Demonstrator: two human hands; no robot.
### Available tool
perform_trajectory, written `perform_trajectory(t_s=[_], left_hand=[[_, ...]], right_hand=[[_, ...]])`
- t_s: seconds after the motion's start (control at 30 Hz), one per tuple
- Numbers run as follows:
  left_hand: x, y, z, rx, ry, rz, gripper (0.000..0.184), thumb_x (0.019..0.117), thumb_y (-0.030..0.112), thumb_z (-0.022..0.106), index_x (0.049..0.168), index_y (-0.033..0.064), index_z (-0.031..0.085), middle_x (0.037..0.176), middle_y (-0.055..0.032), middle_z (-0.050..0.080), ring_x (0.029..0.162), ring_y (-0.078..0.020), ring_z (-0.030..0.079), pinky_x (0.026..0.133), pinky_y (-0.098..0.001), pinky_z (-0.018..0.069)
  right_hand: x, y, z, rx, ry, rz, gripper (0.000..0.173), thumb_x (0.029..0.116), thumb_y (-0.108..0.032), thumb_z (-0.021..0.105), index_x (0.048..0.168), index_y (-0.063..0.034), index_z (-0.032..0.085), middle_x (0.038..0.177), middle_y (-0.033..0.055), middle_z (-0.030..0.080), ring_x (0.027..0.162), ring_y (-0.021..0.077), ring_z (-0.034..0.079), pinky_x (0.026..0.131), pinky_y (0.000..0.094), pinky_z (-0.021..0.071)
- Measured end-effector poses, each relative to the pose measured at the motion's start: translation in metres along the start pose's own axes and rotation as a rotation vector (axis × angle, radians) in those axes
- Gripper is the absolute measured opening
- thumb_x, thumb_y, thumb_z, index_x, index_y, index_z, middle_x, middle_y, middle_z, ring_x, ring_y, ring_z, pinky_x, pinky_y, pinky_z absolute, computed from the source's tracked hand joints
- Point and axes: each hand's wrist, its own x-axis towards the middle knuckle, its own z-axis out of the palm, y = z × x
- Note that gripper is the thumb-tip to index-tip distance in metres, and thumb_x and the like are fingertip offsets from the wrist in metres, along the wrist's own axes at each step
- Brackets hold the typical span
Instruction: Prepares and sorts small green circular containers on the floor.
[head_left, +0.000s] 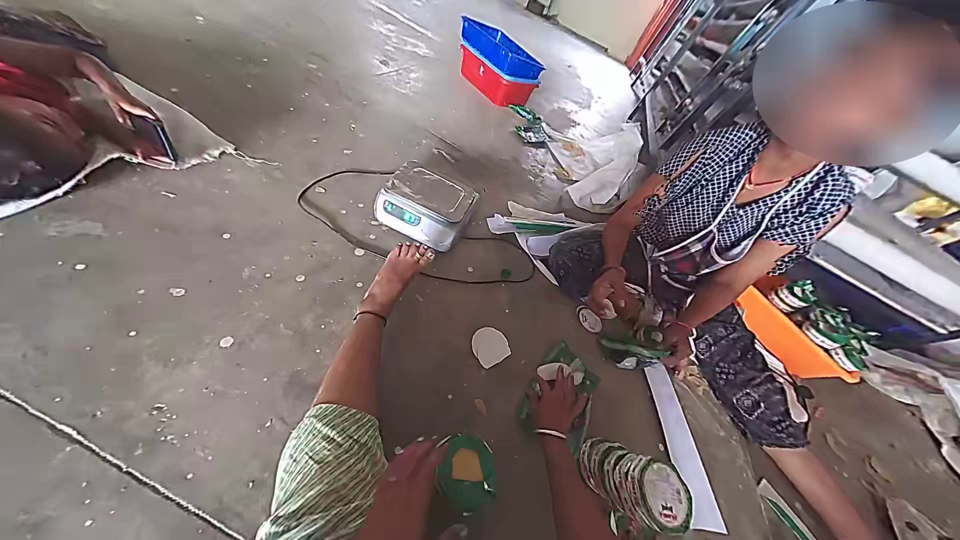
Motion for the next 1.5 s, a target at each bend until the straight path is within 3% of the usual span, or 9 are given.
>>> perform_trajectory(t_s=[0.13,0.23,0.33,0.57,0.77,0.87,1.27,1.4,1.5], left_hand=[[0.022,-0.009,0.028,0.109,-0.335,-0.148,0.112,0.0706,0.032,0.093,0.159,0.0017,0.031,0.16,-0.0277,0.034,0.149,-0.0463,0.032,0.12,-0.0621,0.025],[0.026,-0.013,0.031,0.11,-0.44,-0.21,0.108,0.0734,0.02,0.091,0.16,0.0045,0.029,0.163,-0.0263,0.031,0.15,-0.0447,0.031,0.12,-0.0617,0.027],[0.026,-0.014,0.03,0.116,-0.451,-0.257,0.105,0.0784,0.019,0.088,0.162,0.0054,0.025,0.162,-0.0242,0.034,0.149,-0.0427,0.034,0.119,-0.0603,0.0288],[0.034,-0.023,0.037,0.129,-0.404,-0.237,0.105,0.0776,0.028,0.088,0.162,0.0118,0.027,0.161,-0.0203,0.037,0.146,-0.0418,0.038,0.113,-0.0618,0.0362],[0.034,-0.035,0.04,0.094,-0.398,-0.271,0.103,0.0765,0.024,0.089,0.161,0.0196,0.031,0.159,-0.0188,0.04,0.146,-0.0407,0.039,0.113,-0.0614,0.0367],[0.036,-0.037,0.039,0.035,-0.388,-0.274,0.101,0.0772,0.019,0.088,0.161,0.0173,0.032,0.159,-0.0212,0.04,0.146,-0.0428,0.039,0.113,-0.0631,0.0355],[0.031,-0.046,0.043,-0.081,-0.378,-0.27,0.103,0.0762,0.019,0.089,0.161,0.017,0.031,0.161,-0.0201,0.037,0.148,-0.0418,0.036,0.115,-0.0644,0.0322],[0.03,-0.053,0.048,-0.139,-0.34,-0.279,0.102,0.0765,0.018,0.088,0.161,0.0162,0.031,0.16,-0.0194,0.039,0.146,-0.0425,0.038,0.115,-0.0639,0.0344],[0.03,-0.061,0.054,-0.145,-0.321,-0.285,0.096,0.0773,0.022,0.087,0.159,0.0165,0.036,0.157,-0.0178,0.043,0.145,-0.0401,0.041,0.114,-0.0615,0.0361]], right_hand=[[-0.021,-0.027,-0.045,0.573,-0.092,0.206,0.036,0.0925,-0.003,0.068,0.128,0.0026,0.067,0.148,0.0286,0.051,0.139,0.0427,0.047,0.113,0.0572,0.0371],[-0.063,-0.052,-0.098,1.026,-0.34,0.358,0.043,0.0989,0.006,0.051,0.141,0.0077,0.05,0.149,0.0235,0.05,0.135,0.0279,0.049,0.108,0.0423,0.0404],[-0.115,-0.063,-0.119,1.072,-0.488,0.323,0.042,0.0984,0.009,0.048,0.141,0.0097,0.05,0.148,0.0218,0.052,0.135,0.0233,0.05,0.11,0.0376,0.0414],[-0.183,-0.078,-0.097,0.868,-0.362,0.219,0.045,0.0892,0.009,0.05,0.133,0.0083,0.059,0.155,0.0318,0.039,0.146,0.0458,0.033,0.118,0.0566,0.0283],[-0.224,-0.107,-0.076,0.377,-0.166,0.046,0.051,0.083,0.005,0.061,0.134,0.0015,0.064,0.158,0.0351,0.034,0.144,0.0616,0.029,0.109,0.0775,0.0262],[-0.242,-0.12,-0.072,0.495,-0.136,0.059,0.051,0.0795,0.005,0.06,0.13,0.0002,0.068,0.158,0.0398,0.027,0.143,0.0674,0.021,0.107,0.0822,0.0196],[-0.241,-0.117,-0.069,0.412,-0.109,0.154,0.052,0.0816,0.002,0.059,0.134,0.0033,0.063,0.158,0.041,0.025,0.144,0.0683,0.018,0.107,0.0824,0.0169],[-0.239,-0.129,-0.074,0.267,-0.111,-0.027,0.052,0.0765,0.005,0.063,0.125,-0.0103,0.073,0.16,0.0361,0.028,0.145,0.0666,0.018,0.106,0.086,0.013],[-0.223,-0.129,-0.073,0.005,-0.155,-0.166,0.065,0.0809,0.006,0.066,0.139,-0.0255,0.066,0.16,0.0297,0.035,0.146,0.062,0.024,0.107,0.0853,0.0158]])
